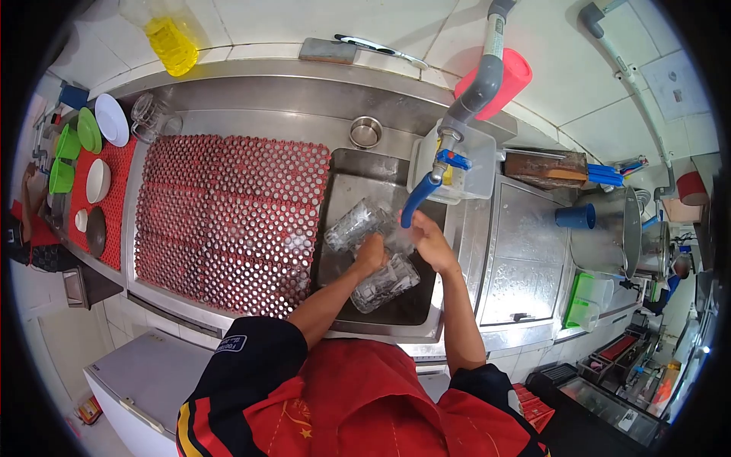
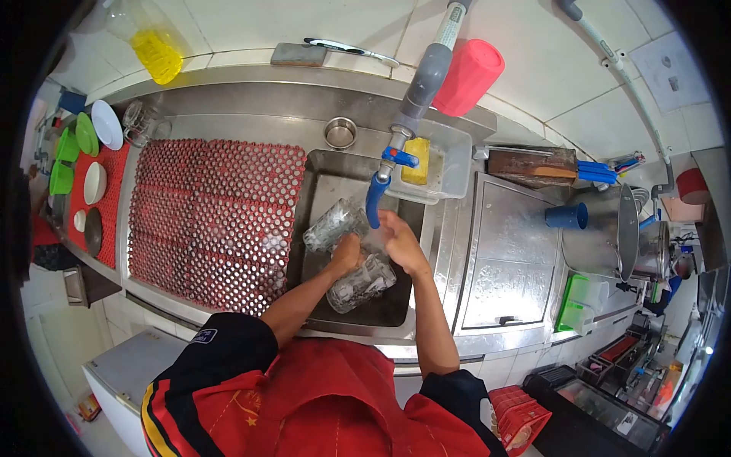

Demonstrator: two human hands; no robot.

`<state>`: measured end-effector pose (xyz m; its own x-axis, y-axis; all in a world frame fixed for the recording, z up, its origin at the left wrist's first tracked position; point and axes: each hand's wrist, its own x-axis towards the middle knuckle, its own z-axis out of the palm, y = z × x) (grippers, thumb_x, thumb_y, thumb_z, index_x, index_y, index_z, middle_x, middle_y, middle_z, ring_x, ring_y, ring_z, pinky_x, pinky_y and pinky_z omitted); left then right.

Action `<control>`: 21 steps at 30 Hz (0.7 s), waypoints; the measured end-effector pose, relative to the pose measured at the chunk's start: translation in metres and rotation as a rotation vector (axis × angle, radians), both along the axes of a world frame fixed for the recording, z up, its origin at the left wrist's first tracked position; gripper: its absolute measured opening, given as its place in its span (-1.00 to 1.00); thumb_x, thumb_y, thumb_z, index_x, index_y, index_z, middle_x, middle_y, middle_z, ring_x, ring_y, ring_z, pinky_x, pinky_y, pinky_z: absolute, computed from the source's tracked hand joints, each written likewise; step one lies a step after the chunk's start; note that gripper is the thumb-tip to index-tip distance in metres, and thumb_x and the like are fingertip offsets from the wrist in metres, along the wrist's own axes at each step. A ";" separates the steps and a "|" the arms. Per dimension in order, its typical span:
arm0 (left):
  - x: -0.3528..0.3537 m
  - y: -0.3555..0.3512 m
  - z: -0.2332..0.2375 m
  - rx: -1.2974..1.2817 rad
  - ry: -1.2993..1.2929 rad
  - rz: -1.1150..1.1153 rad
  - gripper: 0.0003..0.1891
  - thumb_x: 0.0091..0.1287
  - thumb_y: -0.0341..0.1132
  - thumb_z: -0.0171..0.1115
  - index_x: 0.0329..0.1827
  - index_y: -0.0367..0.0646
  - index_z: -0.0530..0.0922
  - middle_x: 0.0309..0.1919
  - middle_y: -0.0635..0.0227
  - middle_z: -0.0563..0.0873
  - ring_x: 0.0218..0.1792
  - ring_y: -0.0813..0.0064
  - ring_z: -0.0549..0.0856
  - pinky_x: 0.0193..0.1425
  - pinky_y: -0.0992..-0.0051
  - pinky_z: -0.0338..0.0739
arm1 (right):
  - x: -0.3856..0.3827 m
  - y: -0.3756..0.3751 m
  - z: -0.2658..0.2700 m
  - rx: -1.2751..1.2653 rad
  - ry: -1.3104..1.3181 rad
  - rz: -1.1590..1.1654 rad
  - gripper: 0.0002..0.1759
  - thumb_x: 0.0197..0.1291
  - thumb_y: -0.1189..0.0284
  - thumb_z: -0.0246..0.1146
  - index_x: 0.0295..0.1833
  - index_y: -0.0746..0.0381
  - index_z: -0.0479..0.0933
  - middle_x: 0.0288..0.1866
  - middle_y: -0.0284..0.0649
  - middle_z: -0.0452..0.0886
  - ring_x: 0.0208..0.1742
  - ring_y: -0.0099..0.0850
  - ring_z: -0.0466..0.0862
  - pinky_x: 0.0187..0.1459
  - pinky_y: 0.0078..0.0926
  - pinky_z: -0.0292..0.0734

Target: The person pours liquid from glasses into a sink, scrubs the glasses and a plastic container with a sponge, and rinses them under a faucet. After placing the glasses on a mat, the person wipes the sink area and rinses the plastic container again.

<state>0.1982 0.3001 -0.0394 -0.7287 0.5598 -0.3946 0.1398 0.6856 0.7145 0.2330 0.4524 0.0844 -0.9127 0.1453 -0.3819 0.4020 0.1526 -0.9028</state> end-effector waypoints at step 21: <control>0.009 -0.007 -0.013 0.171 -0.164 -0.119 -0.76 -0.11 -0.73 0.10 -0.38 -0.42 0.64 -0.35 -0.04 0.73 -0.22 0.15 0.74 -0.15 0.27 0.57 | -0.082 -0.058 0.107 -0.357 0.527 -0.482 -0.28 0.42 -0.11 -0.16 -0.65 0.23 0.24 -0.73 -0.36 0.23 -0.69 -0.57 0.21 -0.62 -0.56 0.03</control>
